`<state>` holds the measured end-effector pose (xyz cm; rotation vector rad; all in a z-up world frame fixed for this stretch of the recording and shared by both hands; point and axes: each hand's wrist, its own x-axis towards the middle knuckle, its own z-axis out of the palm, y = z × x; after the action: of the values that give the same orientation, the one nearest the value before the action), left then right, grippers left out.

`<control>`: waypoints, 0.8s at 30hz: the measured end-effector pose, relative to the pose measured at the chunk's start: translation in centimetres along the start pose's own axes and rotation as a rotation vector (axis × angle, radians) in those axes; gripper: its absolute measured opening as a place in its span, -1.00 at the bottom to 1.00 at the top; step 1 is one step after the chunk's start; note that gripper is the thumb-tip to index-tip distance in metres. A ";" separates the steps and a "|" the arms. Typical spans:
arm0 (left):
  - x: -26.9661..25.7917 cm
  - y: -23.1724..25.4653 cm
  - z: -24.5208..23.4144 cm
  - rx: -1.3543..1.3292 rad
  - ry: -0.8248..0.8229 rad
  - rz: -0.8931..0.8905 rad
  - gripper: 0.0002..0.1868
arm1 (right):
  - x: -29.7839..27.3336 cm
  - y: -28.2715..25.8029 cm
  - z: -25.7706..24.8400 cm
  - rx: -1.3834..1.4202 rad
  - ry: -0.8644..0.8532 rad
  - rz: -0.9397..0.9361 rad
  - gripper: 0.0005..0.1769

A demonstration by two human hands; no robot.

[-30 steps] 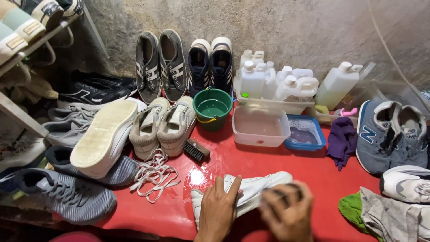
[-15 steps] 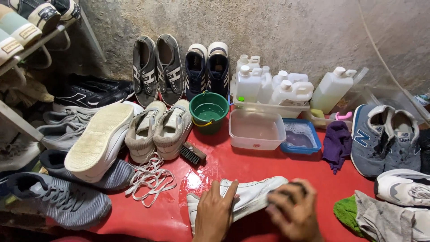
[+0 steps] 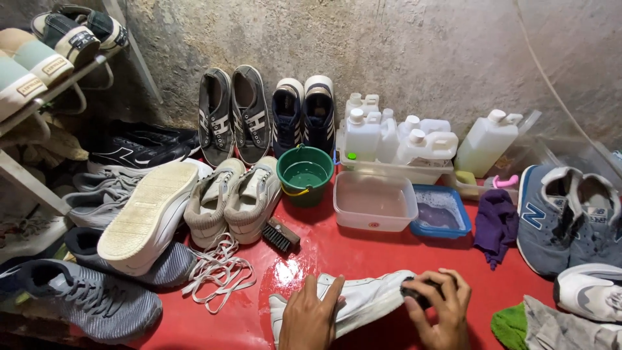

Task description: A person is cleaning a white sneaker using a small scrubbing tool and a cloth at a workbench.

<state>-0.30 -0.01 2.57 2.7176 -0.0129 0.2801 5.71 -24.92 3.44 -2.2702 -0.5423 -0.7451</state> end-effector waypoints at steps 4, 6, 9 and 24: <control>0.0 0.2 -0.1 -0.006 0.022 -0.004 -0.54 | 2.0 2.1 0.0 0.001 -0.066 0.160 -0.72; 0.0 0.3 -0.2 -0.004 0.098 0.015 -0.57 | 2.4 1.0 -0.3 0.044 -0.059 0.012 -0.79; 0.2 0.2 -0.2 -0.013 0.049 -0.016 -0.56 | 3.0 2.8 -0.8 0.114 -0.224 0.215 -0.66; 0.0 0.4 0.6 0.058 0.142 0.017 -0.57 | 4.3 6.8 -0.6 0.321 -0.379 0.153 -0.72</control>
<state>-0.19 -0.58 2.20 2.7494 0.0129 0.4853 12.48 -29.27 3.31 -2.1228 -0.6045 -0.1346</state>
